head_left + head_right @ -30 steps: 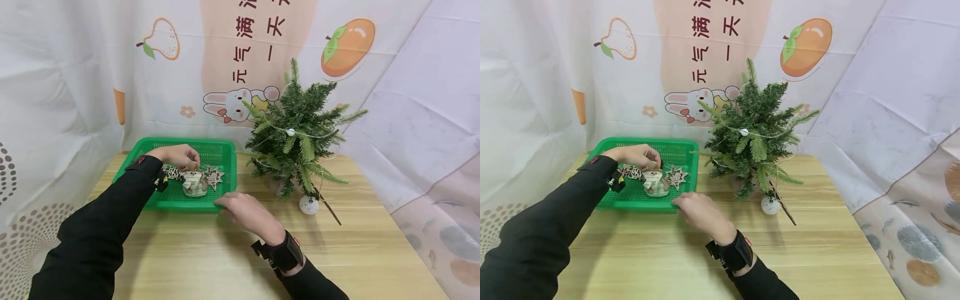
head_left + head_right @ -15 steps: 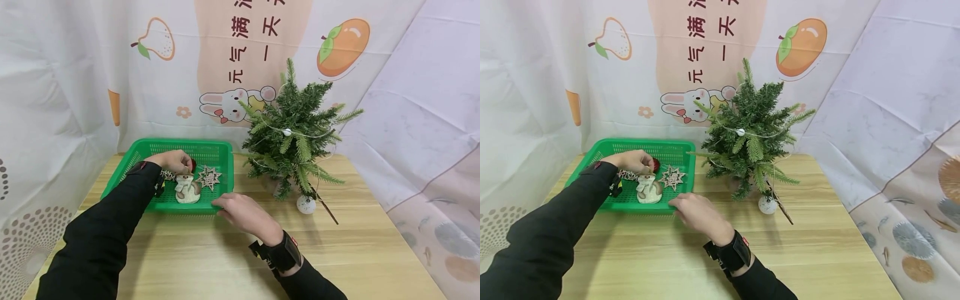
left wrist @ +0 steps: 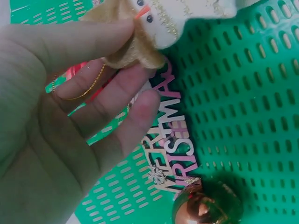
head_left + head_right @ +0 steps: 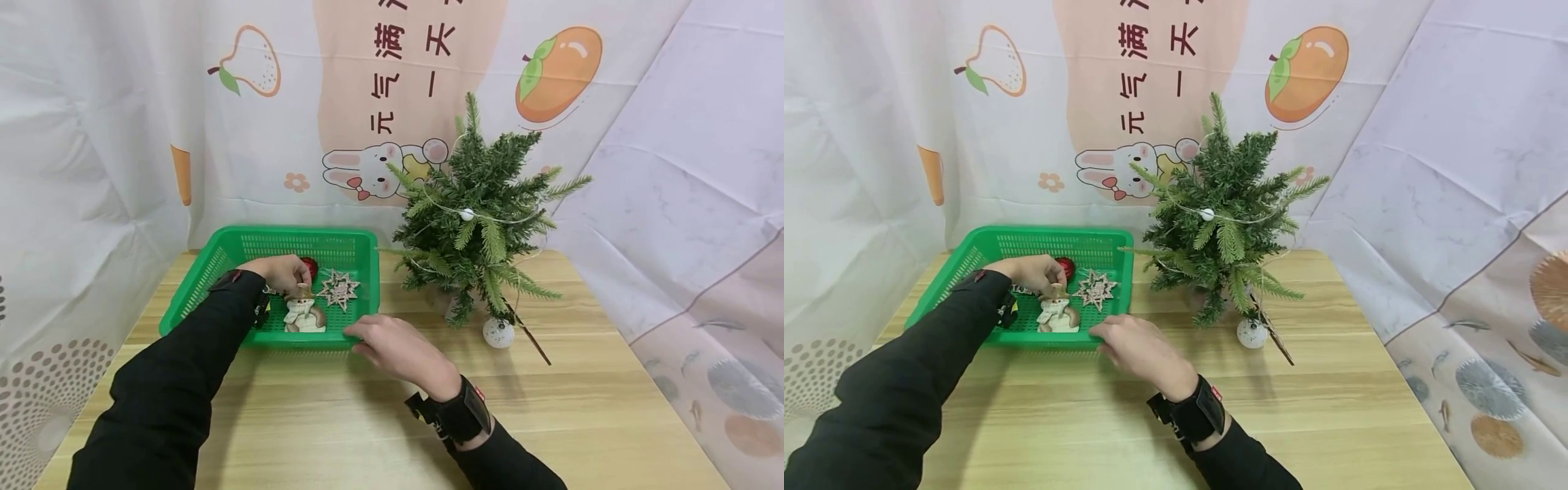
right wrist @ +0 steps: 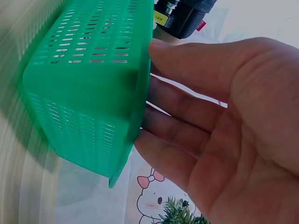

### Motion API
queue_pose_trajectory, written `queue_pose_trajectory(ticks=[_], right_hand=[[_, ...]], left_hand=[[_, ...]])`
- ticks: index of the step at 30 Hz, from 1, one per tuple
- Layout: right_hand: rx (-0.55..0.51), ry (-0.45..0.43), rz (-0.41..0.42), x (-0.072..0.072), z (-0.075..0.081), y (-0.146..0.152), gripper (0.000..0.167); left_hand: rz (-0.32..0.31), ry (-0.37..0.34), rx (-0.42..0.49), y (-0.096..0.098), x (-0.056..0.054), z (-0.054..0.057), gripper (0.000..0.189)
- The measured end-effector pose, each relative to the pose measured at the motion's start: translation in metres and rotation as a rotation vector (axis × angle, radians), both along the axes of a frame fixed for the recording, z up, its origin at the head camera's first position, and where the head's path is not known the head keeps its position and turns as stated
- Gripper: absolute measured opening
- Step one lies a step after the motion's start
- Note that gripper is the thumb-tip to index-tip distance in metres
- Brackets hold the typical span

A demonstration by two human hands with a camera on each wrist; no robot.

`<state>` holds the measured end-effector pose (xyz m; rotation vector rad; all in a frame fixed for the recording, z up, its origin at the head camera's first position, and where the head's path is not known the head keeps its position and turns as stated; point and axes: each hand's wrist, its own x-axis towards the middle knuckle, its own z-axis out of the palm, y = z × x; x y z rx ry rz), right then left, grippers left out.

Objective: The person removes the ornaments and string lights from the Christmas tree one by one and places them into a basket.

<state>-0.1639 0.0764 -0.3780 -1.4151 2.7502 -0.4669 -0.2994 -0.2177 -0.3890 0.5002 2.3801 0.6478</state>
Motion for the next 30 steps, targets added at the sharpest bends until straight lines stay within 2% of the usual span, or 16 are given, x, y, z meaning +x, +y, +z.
queue_pose_trajectory(ticks=[6,15,26,30], right_hand=[[-0.004,-0.005,-0.002,0.0,0.0,0.0,0.032],[0.015,-0.017,-0.013,-0.002,-0.001,0.0,0.033],[0.021,-0.02,-0.021,0.002,0.003,0.0,0.034],[0.021,-0.025,-0.016,0.002,0.002,0.001,0.035]], left_hand=[[0.021,-0.063,-0.027,0.001,-0.001,-0.006,0.018],[0.033,-0.074,-0.037,0.001,0.0,-0.008,0.019],[0.048,-0.056,-0.065,0.004,0.007,-0.001,0.024],[-0.01,-0.008,-0.103,0.008,0.008,0.003,0.018]])
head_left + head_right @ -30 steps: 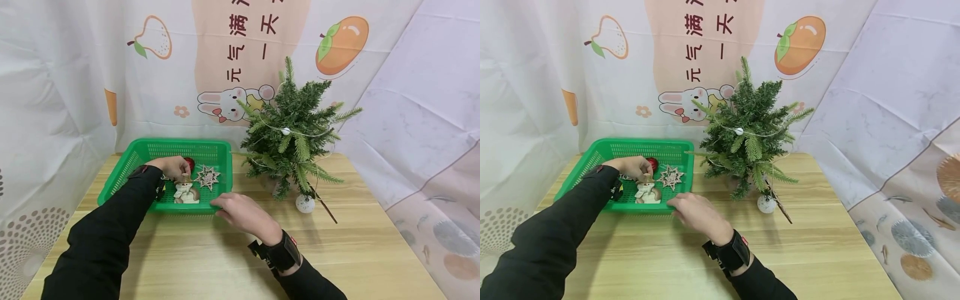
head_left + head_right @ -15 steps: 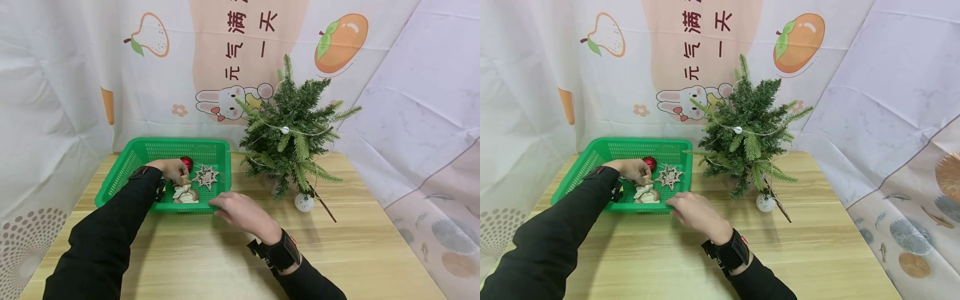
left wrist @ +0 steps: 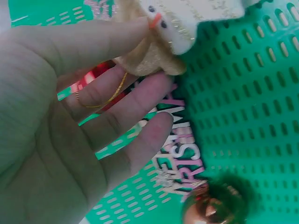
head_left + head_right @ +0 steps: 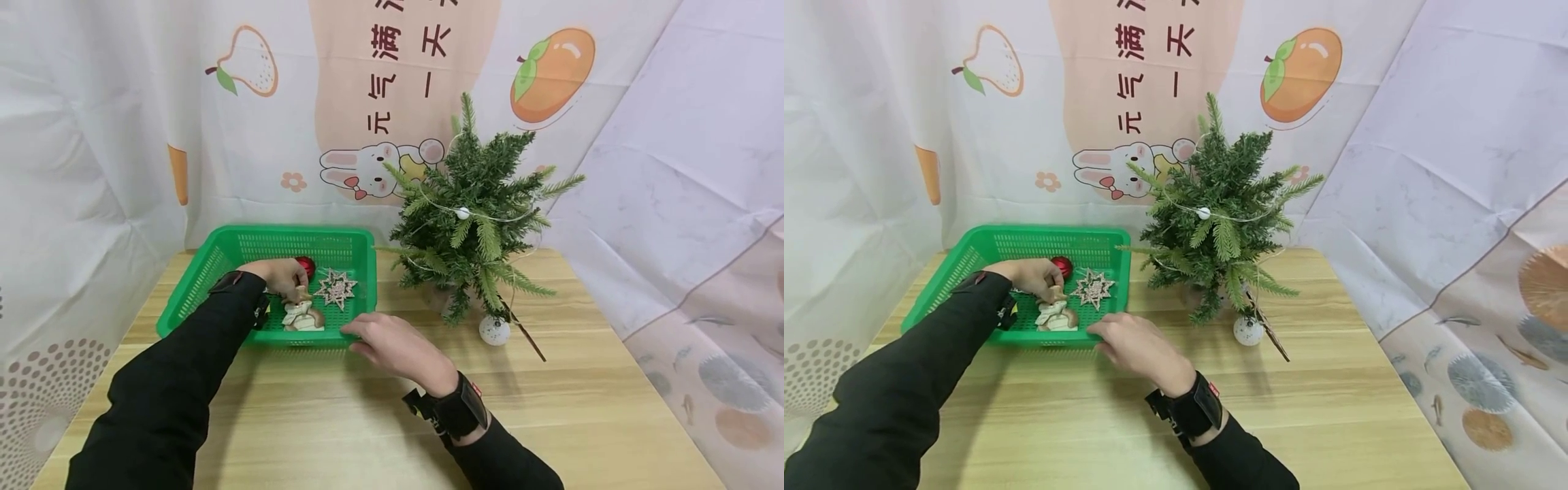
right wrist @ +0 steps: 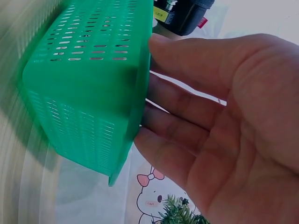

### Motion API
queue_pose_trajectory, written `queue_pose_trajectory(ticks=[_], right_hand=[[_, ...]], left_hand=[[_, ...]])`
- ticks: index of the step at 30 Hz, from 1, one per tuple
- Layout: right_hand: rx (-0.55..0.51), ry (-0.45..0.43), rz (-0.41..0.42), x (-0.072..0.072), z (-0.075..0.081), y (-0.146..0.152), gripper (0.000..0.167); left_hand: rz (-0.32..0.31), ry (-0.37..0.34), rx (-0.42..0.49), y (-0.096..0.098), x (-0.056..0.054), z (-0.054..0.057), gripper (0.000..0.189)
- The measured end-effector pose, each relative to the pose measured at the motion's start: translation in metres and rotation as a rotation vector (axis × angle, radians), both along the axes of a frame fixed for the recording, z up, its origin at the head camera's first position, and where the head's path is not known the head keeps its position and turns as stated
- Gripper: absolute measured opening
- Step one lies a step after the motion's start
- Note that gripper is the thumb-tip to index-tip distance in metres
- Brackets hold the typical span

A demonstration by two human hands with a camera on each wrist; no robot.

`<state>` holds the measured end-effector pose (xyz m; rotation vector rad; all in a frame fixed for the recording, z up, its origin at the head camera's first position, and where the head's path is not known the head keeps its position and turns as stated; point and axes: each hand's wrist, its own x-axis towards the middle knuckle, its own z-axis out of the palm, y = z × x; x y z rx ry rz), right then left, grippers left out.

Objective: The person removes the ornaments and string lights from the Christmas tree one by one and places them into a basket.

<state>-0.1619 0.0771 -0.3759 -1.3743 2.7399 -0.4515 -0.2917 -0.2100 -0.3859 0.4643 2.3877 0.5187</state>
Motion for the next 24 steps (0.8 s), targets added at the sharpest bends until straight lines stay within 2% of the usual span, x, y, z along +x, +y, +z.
queue_pose_trajectory(ticks=[3,6,11,17,24], right_hand=[[0.002,-0.003,0.008,0.0,-0.001,0.001,0.035],[-0.011,-0.006,0.021,0.002,0.001,0.003,0.034],[-0.093,0.026,0.042,0.005,0.012,0.014,0.033],[-0.204,0.148,0.062,0.016,0.038,0.041,0.036],[-0.437,0.29,0.091,0.041,0.072,0.085,0.035]], left_hand=[[-0.048,0.086,-0.038,0.003,0.001,0.007,0.024],[-0.067,0.158,-0.051,0.008,0.002,0.016,0.035],[-0.107,0.227,0.019,0.013,0.006,0.033,0.027],[-0.14,0.294,0.074,0.021,0.016,0.051,0.025],[-0.192,0.454,0.144,0.035,0.042,0.069,0.02]])
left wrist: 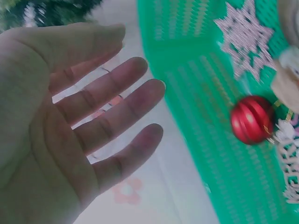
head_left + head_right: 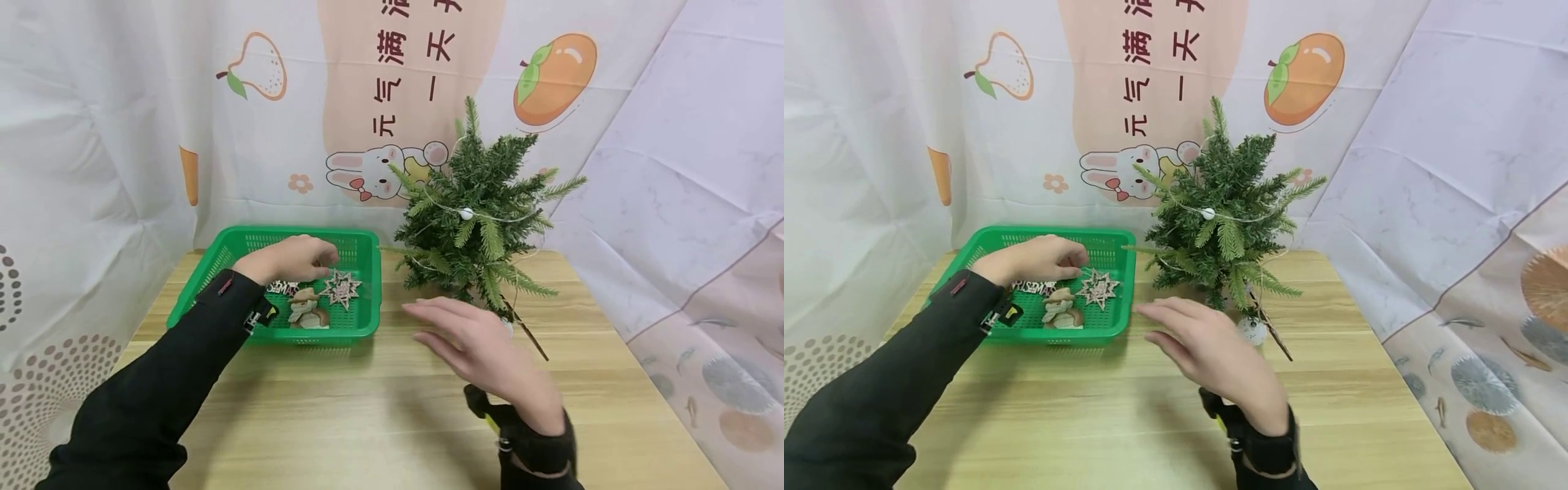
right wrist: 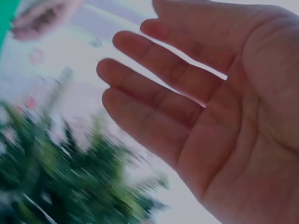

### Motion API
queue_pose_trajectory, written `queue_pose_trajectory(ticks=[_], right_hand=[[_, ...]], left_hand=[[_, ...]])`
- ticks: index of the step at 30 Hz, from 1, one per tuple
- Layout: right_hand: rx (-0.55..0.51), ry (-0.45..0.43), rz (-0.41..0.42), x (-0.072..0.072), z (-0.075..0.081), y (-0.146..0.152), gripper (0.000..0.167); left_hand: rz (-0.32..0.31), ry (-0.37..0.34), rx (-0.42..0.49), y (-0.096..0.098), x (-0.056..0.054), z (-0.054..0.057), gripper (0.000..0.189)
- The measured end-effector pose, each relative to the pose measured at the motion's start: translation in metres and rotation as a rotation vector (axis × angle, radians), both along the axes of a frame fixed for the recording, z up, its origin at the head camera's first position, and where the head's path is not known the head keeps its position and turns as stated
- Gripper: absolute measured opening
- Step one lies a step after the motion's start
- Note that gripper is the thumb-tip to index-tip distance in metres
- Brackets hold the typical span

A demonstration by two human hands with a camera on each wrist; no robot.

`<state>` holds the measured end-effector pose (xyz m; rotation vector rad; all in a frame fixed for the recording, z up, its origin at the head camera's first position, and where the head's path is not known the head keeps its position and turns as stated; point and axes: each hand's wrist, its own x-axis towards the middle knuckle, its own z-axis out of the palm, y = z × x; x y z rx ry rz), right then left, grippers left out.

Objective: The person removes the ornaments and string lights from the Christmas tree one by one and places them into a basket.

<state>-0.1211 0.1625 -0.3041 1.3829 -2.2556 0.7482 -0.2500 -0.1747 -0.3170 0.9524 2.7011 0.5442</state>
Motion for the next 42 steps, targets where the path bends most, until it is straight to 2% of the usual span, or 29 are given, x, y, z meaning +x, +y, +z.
queue_pose_trajectory(ticks=[6,10,14,18,22,27,31,37,39,42], right_hand=[[-0.192,0.154,-0.029,0.01,0.019,0.04,0.045],[-0.248,0.169,-0.12,0.014,0.025,0.068,0.05],[-0.28,0.113,-0.24,0.016,0.024,0.097,0.052],[-0.298,0.035,-0.349,0.013,0.019,0.119,0.03],[-0.261,-0.035,-0.469,0.007,0.016,0.133,0.041],[-0.217,-0.2,-0.589,-0.004,0.01,0.146,0.039],[-0.155,-0.3,-0.61,-0.018,0.0,0.159,0.039],[-0.053,-0.381,-0.592,-0.045,-0.021,0.178,0.037],[-0.067,-0.409,-0.56,-0.052,-0.029,0.183,0.036],[-0.15,-0.491,-0.493,-0.061,-0.04,0.19,0.037]], left_hand=[[-0.11,0.122,0.074,0.023,0.018,0.009,0.016],[-0.202,0.204,0.154,0.041,0.031,0.013,0.015],[-0.272,0.261,0.239,0.059,0.046,0.013,0.016],[-0.307,0.249,0.339,0.078,0.061,0.008,0.016],[-0.347,0.248,0.444,0.103,0.073,-0.002,0.015],[-0.389,0.262,0.539,0.139,0.085,-0.016,0.015],[-0.386,0.241,0.554,0.166,0.093,-0.029,0.016],[-0.332,0.269,0.469,0.207,0.102,-0.04,0.026],[-0.306,0.298,0.439,0.221,0.105,-0.043,0.031],[-0.266,0.346,0.416,0.241,0.109,-0.047,0.038]])
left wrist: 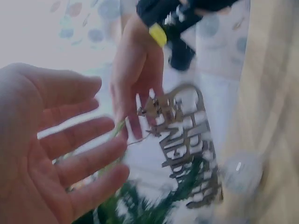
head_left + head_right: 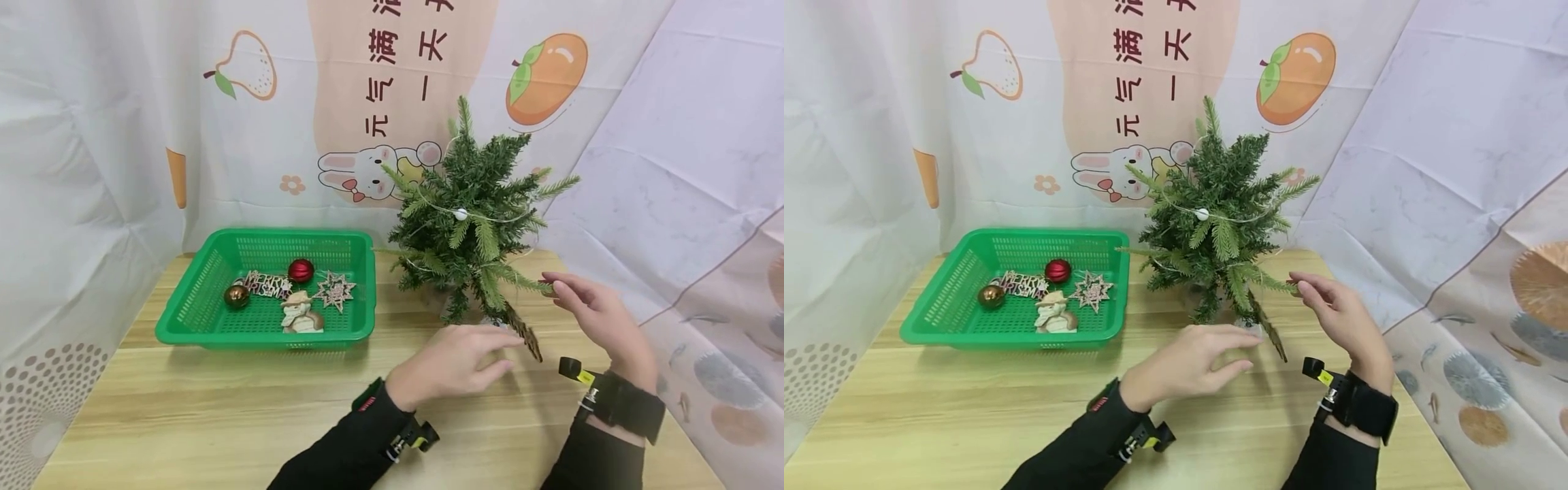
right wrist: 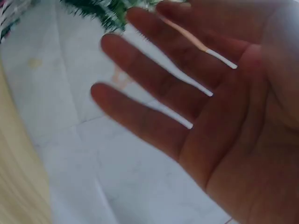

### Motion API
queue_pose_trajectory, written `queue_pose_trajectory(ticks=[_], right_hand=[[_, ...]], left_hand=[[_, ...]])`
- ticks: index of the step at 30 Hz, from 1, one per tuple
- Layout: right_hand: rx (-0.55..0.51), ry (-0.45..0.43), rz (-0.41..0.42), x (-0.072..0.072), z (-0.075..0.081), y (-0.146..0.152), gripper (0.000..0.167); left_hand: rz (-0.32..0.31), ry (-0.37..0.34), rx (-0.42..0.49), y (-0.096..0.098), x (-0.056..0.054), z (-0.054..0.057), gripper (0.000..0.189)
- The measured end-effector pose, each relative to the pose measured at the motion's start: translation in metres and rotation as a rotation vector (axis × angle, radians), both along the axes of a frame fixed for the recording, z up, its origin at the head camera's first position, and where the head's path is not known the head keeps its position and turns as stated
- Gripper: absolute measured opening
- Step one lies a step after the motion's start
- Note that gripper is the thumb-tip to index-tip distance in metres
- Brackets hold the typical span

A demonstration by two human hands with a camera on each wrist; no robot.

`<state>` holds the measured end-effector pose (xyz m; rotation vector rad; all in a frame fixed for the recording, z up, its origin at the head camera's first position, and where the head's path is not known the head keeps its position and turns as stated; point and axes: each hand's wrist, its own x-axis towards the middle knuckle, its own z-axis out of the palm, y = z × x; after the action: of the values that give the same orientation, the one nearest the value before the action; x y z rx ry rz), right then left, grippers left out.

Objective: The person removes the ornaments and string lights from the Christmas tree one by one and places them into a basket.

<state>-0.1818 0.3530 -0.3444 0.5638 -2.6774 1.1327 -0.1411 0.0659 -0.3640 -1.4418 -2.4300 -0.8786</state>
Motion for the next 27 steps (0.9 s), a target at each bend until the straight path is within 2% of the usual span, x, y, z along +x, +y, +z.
queue_pose_trajectory(ticks=[3,5,8,10,12,15,18,22,27], right_hand=[[-0.121,-0.073,0.012,-0.006,-0.01,0.005,0.04],[-0.125,-0.101,0.009,-0.011,-0.015,0.007,0.041],[-0.036,-0.143,0.004,-0.018,-0.021,0.007,0.042],[0.042,-0.189,0.014,-0.023,-0.024,0.006,0.041],[0.082,-0.264,0.008,-0.027,-0.028,0.003,0.043],[0.082,-0.389,-0.005,-0.031,-0.034,-0.001,0.048],[0.105,-0.397,0.018,-0.034,-0.042,-0.005,0.048],[0.131,-0.331,0.089,-0.037,-0.049,-0.009,0.048],[0.082,-0.346,0.122,-0.041,-0.054,-0.011,0.051]], left_hand=[[0.077,0.023,0.024,0.017,0.003,-0.007,0.041],[0.133,0.018,0.056,0.026,0.005,-0.011,0.043],[0.193,-0.007,0.093,0.035,0.007,-0.017,0.046],[0.209,-0.025,0.101,0.038,0.008,-0.02,0.048],[0.218,-0.056,0.101,0.04,0.009,-0.024,0.05],[0.231,-0.078,0.092,0.043,0.009,-0.028,0.053],[0.245,-0.098,0.07,0.047,0.01,-0.032,0.059],[0.274,-0.125,0.047,0.049,0.009,-0.034,0.064],[0.287,-0.15,0.03,0.05,0.006,-0.035,0.066]])
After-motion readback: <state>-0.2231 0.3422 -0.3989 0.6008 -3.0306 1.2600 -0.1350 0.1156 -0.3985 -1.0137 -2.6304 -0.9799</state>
